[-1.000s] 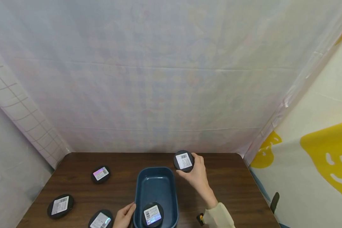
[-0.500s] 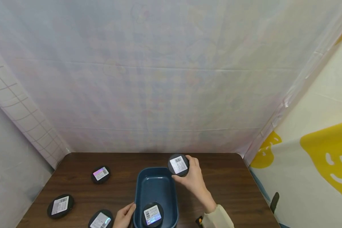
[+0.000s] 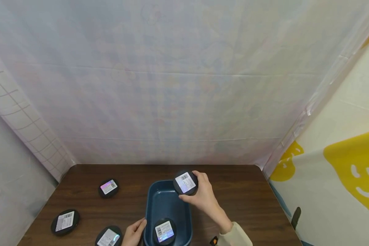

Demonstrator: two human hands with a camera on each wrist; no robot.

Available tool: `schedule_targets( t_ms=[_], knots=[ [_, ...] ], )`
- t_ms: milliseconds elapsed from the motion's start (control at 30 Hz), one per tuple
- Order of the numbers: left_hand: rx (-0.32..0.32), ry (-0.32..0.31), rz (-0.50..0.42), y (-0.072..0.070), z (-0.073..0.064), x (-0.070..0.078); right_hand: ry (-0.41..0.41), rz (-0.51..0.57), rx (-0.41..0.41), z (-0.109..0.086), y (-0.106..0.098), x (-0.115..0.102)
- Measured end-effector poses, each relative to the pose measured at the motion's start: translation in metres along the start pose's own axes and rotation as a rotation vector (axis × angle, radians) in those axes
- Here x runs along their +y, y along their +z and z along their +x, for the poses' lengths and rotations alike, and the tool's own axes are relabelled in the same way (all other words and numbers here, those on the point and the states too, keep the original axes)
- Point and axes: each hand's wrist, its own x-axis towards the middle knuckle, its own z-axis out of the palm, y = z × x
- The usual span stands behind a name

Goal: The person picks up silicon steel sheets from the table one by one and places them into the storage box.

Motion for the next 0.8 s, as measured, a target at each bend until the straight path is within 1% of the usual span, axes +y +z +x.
schedule_targets(
  t_ms=[167, 267, 367, 633, 800],
  knots=[
    [-0.004, -0.005, 0.003, 0.0, 0.001, 0.0, -0.014, 0.03, -0.034, -0.003, 0.005, -0.005],
    [-0.009, 0.009, 0.003, -0.001, 0.001, 0.001, -0.021, 0.046, -0.058, -0.005, 0.007, -0.009],
    [-0.01, 0.011, 0.006, -0.002, 0.001, 0.002, -0.034, 0.056, -0.087, -0.007, 0.01, -0.012],
    [-0.014, 0.002, 0.011, -0.001, 0.001, 0.002, -0.059, 0.063, -0.167, -0.012, 0.016, -0.019],
    [-0.012, -0.008, -0.001, -0.001, 0.001, 0.002, -0.089, 0.063, -0.199, -0.015, 0.019, -0.022]
  ],
)
